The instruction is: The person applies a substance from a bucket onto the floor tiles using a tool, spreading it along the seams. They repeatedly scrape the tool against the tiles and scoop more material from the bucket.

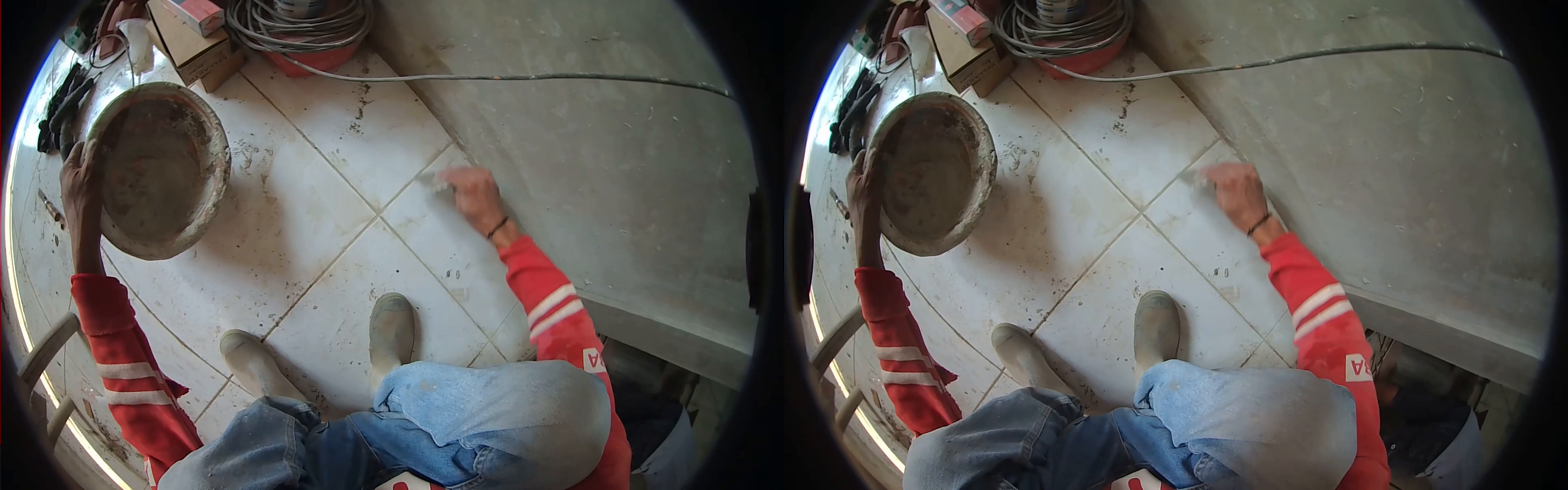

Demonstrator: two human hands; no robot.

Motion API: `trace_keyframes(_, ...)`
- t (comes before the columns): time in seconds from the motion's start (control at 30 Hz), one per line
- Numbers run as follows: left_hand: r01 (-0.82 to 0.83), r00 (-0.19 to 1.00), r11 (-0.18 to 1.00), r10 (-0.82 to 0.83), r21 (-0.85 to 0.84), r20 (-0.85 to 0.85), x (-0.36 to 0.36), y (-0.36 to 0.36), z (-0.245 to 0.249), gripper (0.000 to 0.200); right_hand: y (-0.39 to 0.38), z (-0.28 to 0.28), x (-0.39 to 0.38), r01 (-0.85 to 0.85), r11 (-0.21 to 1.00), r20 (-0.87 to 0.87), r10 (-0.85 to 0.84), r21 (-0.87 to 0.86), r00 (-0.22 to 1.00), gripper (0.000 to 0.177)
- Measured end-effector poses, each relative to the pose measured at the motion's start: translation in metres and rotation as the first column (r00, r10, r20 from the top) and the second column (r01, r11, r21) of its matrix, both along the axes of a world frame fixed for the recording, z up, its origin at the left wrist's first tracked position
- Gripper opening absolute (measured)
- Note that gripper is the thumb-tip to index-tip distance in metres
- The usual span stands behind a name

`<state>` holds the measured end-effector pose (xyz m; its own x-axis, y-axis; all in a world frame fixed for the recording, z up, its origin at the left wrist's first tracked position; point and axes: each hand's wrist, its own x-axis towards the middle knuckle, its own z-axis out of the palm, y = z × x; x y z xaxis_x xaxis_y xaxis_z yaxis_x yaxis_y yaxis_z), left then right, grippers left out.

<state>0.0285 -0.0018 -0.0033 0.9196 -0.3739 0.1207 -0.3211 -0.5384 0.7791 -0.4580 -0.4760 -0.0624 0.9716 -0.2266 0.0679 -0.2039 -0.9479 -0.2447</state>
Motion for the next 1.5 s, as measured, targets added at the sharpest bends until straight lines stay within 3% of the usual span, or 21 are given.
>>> trace_keyframes(0.13, -0.051, 0.997, 0.998, 0.05, 0.029, 0.056, -0.002, -0.002, -0.001, 0.043, -0.045, -0.01, 0.047, -0.071, 0.99, 0.026, 0.075, -0.118, 0.997, 0.035)
trace_keyframes(0.2, -0.065, 0.996, 0.998, 0.063, 0.019, 0.062, -0.005, -0.002, -0.002, 0.044, -0.059, -0.018, 0.068, -0.268, 0.948, -0.023, 0.268, -0.17, 0.963, 0.044)
trace_keyframes(0.3, -0.021, 1.0, 0.998, 0.02, 0.056, 0.02, 0.002, 0.008, -0.008, 0.046, -0.072, -0.033, 0.079, -0.323, 0.937, -0.121, 0.308, -0.132, 0.944, 0.045)
trace_keyframes(0.4, -0.12, 0.986, 0.989, 0.109, 0.082, 0.126, 0.006, 0.012, -0.01, 0.044, -0.079, -0.034, 0.053, -0.325, 0.933, -0.142, 0.304, -0.155, 0.942, 0.046)
trace_keyframes(0.5, -0.053, 0.998, 0.996, 0.054, 0.072, -0.014, 0.0, 0.012, -0.002, 0.042, -0.082, -0.03, 0.009, -0.285, 0.95, -0.178, 0.261, -0.127, 0.949, 0.041)
trace_keyframes(0.67, -0.089, 0.996, 0.996, 0.089, 0.006, -0.03, -0.001, 0.012, -0.006, 0.041, -0.037, -0.025, -0.08, -0.146, 0.979, -0.127, 0.129, -0.142, 0.984, 0.036)
trace_keyframes(0.77, -0.09, 0.995, 0.996, 0.091, -0.022, 0.03, 0.007, 0.017, -0.017, 0.04, -0.009, -0.011, -0.106, -0.03, 0.994, -0.204, 0.008, -0.106, 0.979, 0.031)
trace_keyframes(0.83, -0.065, 0.998, 0.998, 0.064, -0.016, -0.006, 0.003, 0.015, -0.008, 0.04, 0.006, 0.001, -0.109, 0.268, 0.963, -0.264, -0.267, -0.033, 0.927, 0.024)
trace_keyframes(0.87, -0.039, 0.998, 0.999, 0.039, -0.006, -0.047, 0.001, 0.014, -0.005, 0.039, 0.006, 0.001, -0.109, 0.273, 0.961, -0.264, -0.273, -0.035, 0.925, 0.024)
trace_keyframes(0.93, -0.056, 0.998, 0.998, 0.056, 0.002, -0.016, 0.001, 0.014, -0.008, 0.039, 0.004, 0.0, -0.106, 0.587, 0.743, -0.237, -0.663, -0.321, 0.71, 0.021)
trace_keyframes(1.1, -0.058, 0.998, 0.998, 0.058, 0.004, 0.001, 0.0, 0.014, -0.009, 0.039, -0.013, -0.046, -0.105, 0.667, 0.614, -0.244, -0.786, -0.423, 0.568, 0.026)
trace_keyframes(1.2, -0.09, 0.995, 0.996, 0.09, 0.01, 0.043, -0.005, 0.007, -0.006, 0.039, 0.008, -0.053, -0.055, 0.657, 0.69, -0.2, -0.72, -0.303, 0.665, 0.021)
trace_keyframes(1.27, -0.067, 0.996, 0.997, 0.068, 0.032, -0.049, -0.009, 0.001, 0.001, 0.041, 0.024, -0.053, -0.016, 0.649, 0.726, -0.139, -0.684, -0.228, 0.716, 0.021)
trace_keyframes(1.4, 0.017, 0.997, 1.0, -0.016, 0.012, -0.073, 0.005, -0.003, 0.0, 0.041, 0.073, -0.029, 0.059, 0.533, 0.845, -0.228, -0.53, -0.053, 0.817, 0.018)
trace_keyframes(1.47, 0.034, 0.999, 0.999, -0.033, -0.023, 0.024, -0.008, -0.011, 0.005, 0.04, 0.076, -0.025, 0.071, 0.512, 0.853, -0.293, -0.467, 0.096, 0.834, 0.018)
trace_keyframes(1.5, -0.04, 0.993, 0.999, 0.042, -0.016, 0.113, -0.013, -0.014, 0.004, 0.04, 0.07, -0.02, 0.074, 0.495, 0.864, -0.229, -0.465, 0.092, 0.855, 0.018)
